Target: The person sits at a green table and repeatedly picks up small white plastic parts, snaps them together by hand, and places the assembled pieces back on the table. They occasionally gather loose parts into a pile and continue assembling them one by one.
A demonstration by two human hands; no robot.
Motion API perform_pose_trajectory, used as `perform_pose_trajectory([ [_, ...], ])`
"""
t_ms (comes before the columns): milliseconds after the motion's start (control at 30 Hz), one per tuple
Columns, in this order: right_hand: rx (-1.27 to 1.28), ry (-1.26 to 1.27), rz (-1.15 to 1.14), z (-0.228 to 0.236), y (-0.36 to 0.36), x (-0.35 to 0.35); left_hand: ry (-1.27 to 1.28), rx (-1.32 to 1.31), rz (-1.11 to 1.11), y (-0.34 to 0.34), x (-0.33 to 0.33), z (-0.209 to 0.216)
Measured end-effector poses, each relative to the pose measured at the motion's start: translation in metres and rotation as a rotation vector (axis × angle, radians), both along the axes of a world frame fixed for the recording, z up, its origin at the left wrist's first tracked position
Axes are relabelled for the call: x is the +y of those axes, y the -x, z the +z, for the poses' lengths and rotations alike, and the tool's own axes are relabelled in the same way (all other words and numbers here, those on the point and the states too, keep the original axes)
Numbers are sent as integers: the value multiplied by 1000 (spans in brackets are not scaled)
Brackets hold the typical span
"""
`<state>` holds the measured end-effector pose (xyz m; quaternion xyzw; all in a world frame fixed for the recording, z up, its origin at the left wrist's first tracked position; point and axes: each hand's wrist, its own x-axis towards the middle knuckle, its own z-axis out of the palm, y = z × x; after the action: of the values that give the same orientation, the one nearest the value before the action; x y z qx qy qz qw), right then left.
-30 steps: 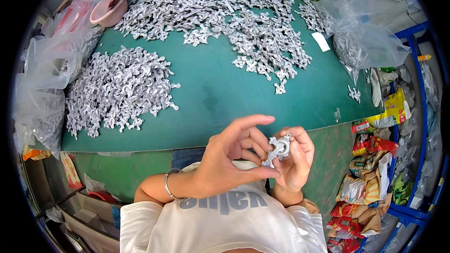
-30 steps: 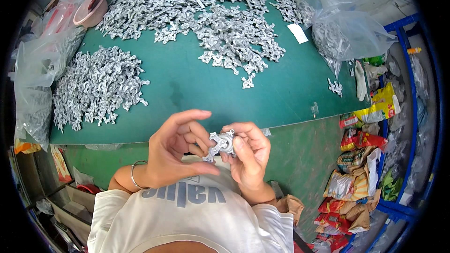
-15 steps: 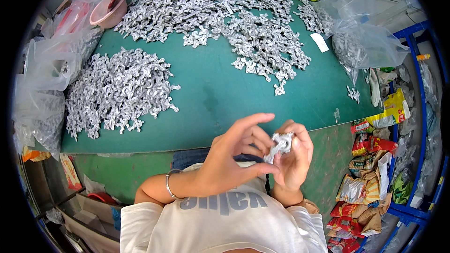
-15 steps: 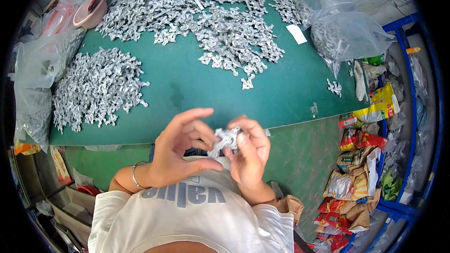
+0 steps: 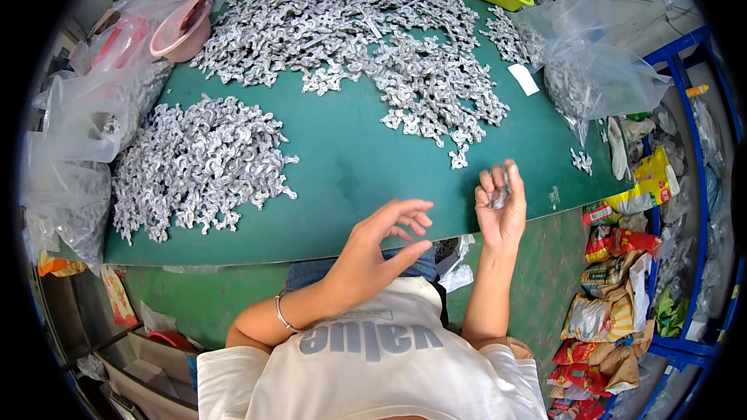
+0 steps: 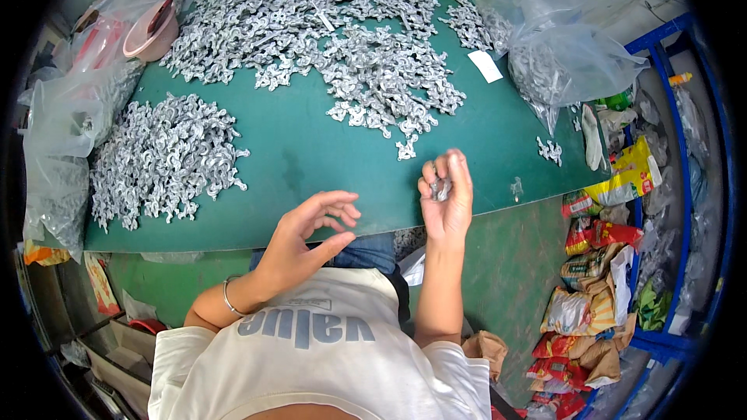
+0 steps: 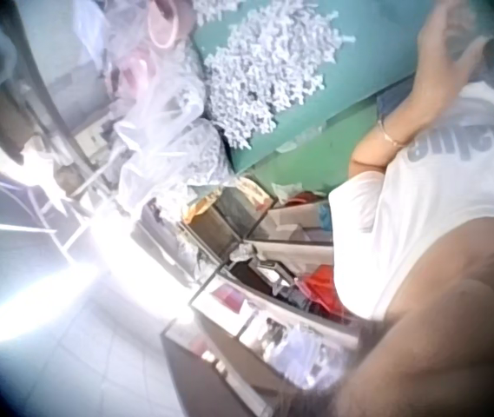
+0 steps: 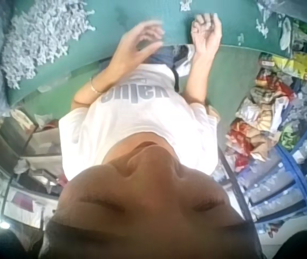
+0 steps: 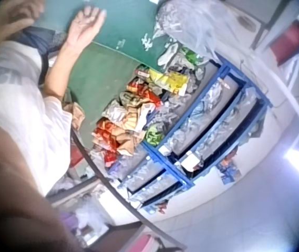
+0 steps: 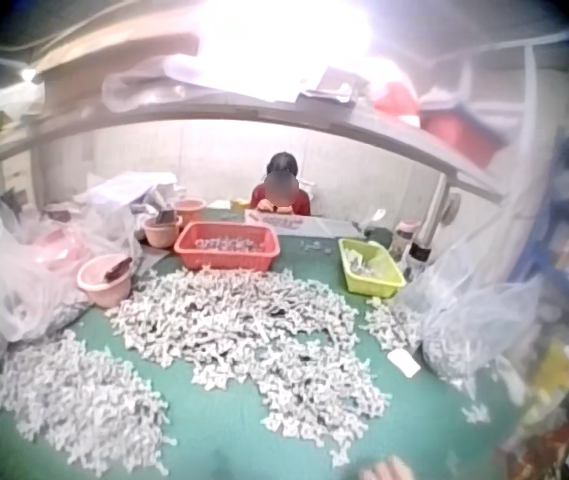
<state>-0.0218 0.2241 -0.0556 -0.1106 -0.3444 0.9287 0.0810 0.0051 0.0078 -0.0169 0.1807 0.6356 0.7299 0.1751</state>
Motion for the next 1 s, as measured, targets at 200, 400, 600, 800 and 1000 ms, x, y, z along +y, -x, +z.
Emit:
perform_pose_trajectory([
  [200, -153, -1932, -110, 1, 18, -14, 39, -2, -17, 2, -2, -4],
  [400, -22, -1976, -159, -7, 20, -10, 33, 6, -10, 4, -4, -4],
  [600, -192, -599, 94, 19, -11, -36, -63, -23, 204, 7, 5, -6],
  [800, -77, -464, 155, 37, -34, -59, -19, 176, 249, 1, 7, -4],
  [1000, 16, -660, 27, 44, -41, -66, -49, 122, 255, -4, 1, 9],
])
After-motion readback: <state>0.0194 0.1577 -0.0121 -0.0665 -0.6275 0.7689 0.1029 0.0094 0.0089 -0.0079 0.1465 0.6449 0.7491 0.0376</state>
